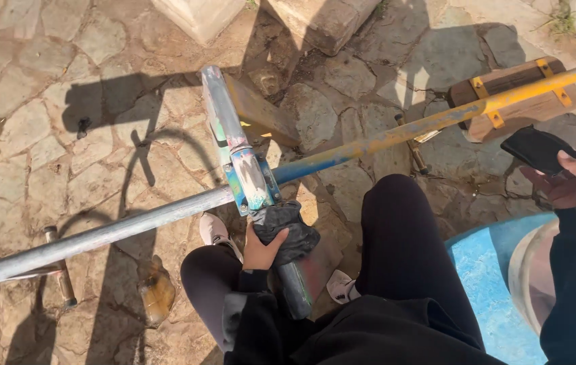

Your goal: Sanding a metal joint on a structure using a piece of sandpaper

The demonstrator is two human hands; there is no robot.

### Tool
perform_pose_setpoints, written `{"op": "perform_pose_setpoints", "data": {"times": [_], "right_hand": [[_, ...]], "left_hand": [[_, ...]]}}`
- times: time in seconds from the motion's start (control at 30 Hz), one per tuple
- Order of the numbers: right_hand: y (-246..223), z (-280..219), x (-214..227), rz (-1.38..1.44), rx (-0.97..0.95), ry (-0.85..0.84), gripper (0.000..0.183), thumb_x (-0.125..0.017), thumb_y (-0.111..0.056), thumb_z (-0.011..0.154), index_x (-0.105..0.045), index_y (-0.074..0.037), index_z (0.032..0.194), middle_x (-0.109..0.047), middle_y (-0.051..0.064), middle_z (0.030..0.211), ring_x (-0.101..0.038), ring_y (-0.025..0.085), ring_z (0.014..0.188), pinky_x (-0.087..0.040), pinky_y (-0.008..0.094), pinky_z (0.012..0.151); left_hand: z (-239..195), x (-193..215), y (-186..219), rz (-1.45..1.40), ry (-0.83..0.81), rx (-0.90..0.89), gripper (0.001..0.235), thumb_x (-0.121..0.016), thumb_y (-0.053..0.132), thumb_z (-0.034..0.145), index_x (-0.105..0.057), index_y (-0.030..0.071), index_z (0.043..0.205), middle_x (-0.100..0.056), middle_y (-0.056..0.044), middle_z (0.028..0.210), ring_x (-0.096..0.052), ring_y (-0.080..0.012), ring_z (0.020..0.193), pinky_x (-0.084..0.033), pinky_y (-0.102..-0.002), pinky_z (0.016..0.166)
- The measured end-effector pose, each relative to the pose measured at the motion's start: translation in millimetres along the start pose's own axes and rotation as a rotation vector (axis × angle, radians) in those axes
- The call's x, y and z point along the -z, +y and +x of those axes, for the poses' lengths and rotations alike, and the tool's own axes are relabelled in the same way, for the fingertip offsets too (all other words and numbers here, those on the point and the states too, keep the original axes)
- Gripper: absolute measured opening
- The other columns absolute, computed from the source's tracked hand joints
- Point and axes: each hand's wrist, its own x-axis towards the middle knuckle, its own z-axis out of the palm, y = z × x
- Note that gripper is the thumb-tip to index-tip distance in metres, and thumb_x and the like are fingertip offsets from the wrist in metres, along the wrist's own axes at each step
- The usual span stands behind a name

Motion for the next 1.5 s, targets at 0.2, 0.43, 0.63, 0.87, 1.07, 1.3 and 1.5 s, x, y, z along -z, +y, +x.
{"op": "perform_pose_setpoints", "data": {"times": [0.2,0.43,0.63,0.87,1.07,1.3,1.5], "right_hand": [[21.0,60.3,-291.9,0.035,-0.101,-0.109,0.014,-0.073,-0.01,0.095,-0.072,-0.01,0.109,-0.074,0.009,0.113,-0.075,0.024,0.107,-0.069,0.046,0.1],[176.5,101.7,-488.4,-0.127,-0.16,-0.22,0.023,-0.087,-0.015,0.088,-0.076,-0.002,0.104,-0.072,0.027,0.093,-0.075,0.043,0.086,-0.069,0.058,0.074],[149.1,57.7,-529.8,-0.142,-0.346,-0.308,0.047,-0.093,-0.025,0.085,-0.068,0.002,0.115,-0.072,0.025,0.105,-0.076,0.039,0.098,-0.064,0.054,0.09],[172.3,95.6,-531.4,-0.1,-0.343,-0.232,0.05,-0.09,-0.031,0.094,-0.067,0.007,0.117,-0.068,0.03,0.109,-0.074,0.041,0.109,-0.059,0.057,0.096],[158.1,90.1,-549.4,-0.199,-0.293,-0.353,0.066,-0.093,-0.044,0.093,-0.065,0.008,0.122,-0.067,0.035,0.121,-0.066,0.049,0.115,-0.054,0.061,0.101],[227.4,156.0,-464.4,-0.175,-0.307,-0.327,0.059,-0.09,-0.038,0.097,-0.064,0.01,0.118,-0.071,0.035,0.114,-0.069,0.051,0.11,-0.059,0.062,0.096],[203.3,131.8,-516.1,-0.184,-0.33,-0.324,0.056,-0.086,-0.039,0.097,-0.065,0.008,0.118,-0.069,0.033,0.115,-0.066,0.053,0.11,-0.058,0.06,0.095]], "left_hand": [[-9.4,19.5,10.6,0.058,-0.016,0.034,0.134,-0.055,0.087,0.059,0.001,0.026,0.165,-0.023,-0.006,0.168,-0.04,-0.0362,0.145,-0.049,-0.058,0.106],[-2.5,56.9,39.2,0.164,-0.424,-0.23,0.143,-0.062,0.093,0.063,-0.027,-0.009,0.156,-0.048,-0.035,0.147,-0.053,-0.0505,0.132,-0.05,-0.067,0.101],[33.9,62.7,35.3,-0.306,-0.752,-0.273,0.127,-0.078,0.07,0.067,-0.033,-0.01,0.154,-0.037,-0.035,0.155,-0.037,-0.0551,0.144,-0.039,-0.069,0.114],[87.3,6.4,4.3,-0.822,-0.769,-0.214,0.096,-0.103,0.027,0.056,-0.061,-0.001,0.138,-0.065,-0.02,0.131,-0.062,-0.0373,0.124,-0.054,-0.048,0.095],[77.1,13.3,6.6,-0.827,-0.736,-0.181,0.105,-0.101,0.021,0.052,-0.056,0.0,0.145,-0.063,-0.021,0.135,-0.06,-0.0426,0.125,-0.053,-0.055,0.098],[75.0,-4.2,1.3,-0.891,-0.643,-0.159,0.101,-0.102,0.019,0.051,-0.059,0.001,0.14,-0.068,-0.018,0.127,-0.065,-0.0359,0.119,-0.055,-0.05,0.094],[86.3,-7.9,-1.6,-0.84,-0.698,-0.248,0.096,-0.102,0.022,0.06,-0.059,0.0,0.142,-0.064,-0.023,0.133,-0.061,-0.0421,0.124,-0.054,-0.053,0.097]]}}
